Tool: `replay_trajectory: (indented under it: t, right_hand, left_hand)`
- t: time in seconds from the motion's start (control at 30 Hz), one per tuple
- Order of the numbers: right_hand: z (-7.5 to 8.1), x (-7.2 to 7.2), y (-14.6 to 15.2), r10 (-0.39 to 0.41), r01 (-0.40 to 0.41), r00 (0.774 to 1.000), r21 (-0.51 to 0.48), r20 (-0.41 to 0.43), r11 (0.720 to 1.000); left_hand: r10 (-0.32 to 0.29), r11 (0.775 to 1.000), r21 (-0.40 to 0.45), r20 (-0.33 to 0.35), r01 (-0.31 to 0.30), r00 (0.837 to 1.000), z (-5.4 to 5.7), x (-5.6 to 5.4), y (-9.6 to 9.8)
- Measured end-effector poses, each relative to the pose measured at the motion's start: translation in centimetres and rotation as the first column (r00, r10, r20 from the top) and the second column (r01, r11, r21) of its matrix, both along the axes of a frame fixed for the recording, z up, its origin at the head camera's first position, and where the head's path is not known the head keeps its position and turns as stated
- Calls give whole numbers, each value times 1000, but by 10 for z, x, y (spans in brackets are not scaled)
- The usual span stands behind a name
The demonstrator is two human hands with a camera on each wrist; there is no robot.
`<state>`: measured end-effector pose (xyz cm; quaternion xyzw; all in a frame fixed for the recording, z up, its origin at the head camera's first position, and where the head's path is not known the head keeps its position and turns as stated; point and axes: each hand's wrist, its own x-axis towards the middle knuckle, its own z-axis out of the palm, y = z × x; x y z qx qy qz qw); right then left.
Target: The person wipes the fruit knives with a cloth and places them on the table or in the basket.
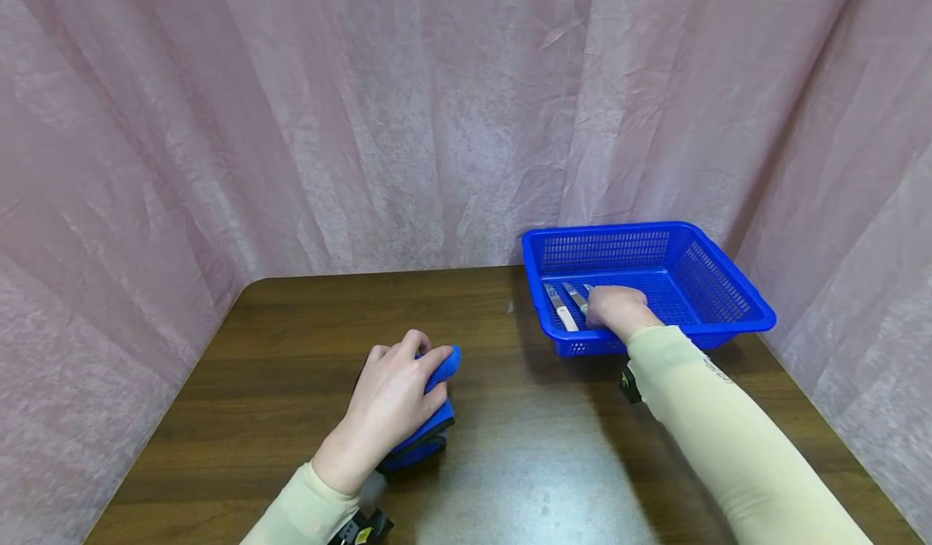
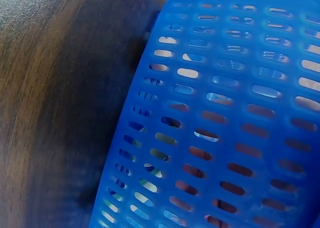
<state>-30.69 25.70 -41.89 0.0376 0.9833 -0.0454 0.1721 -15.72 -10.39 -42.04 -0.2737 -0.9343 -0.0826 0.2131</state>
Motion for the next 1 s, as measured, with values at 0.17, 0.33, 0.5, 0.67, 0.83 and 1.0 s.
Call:
replay_trajectory:
  t: [0.17,0.33,0.5,0.67,0.83,1.0]
  right_hand:
    - [1,1,-1,-5,5,1000,-9,-7,1000]
    - [0,0,0,-9,9,1000,-17,0,1000]
    - [-2,0,1,-12,12,1000,-21,7,1000]
    - [-4,0,1,-11,11,1000,4,-5,1000]
    - [-2,0,2,-12,12,1000,22,-13,1000]
    - [10,12,0,4,-3,996,22,-88,1000]
  left_hand:
    - [-2,1000,1,-3,2,1000,-1,0,0]
    - [-5,1000,6,1,5,1000,-2,1,0]
    - [-4,1000,8,7,4,1000,-3,2,-1]
    - [-7,1000,9,2,7,1000,-3,2,-1]
    - [-8,1000,-6,-3,8,1000,-5,1,-1]
    - [-11,1000,-13,-7,11,1000,-6,0,-2]
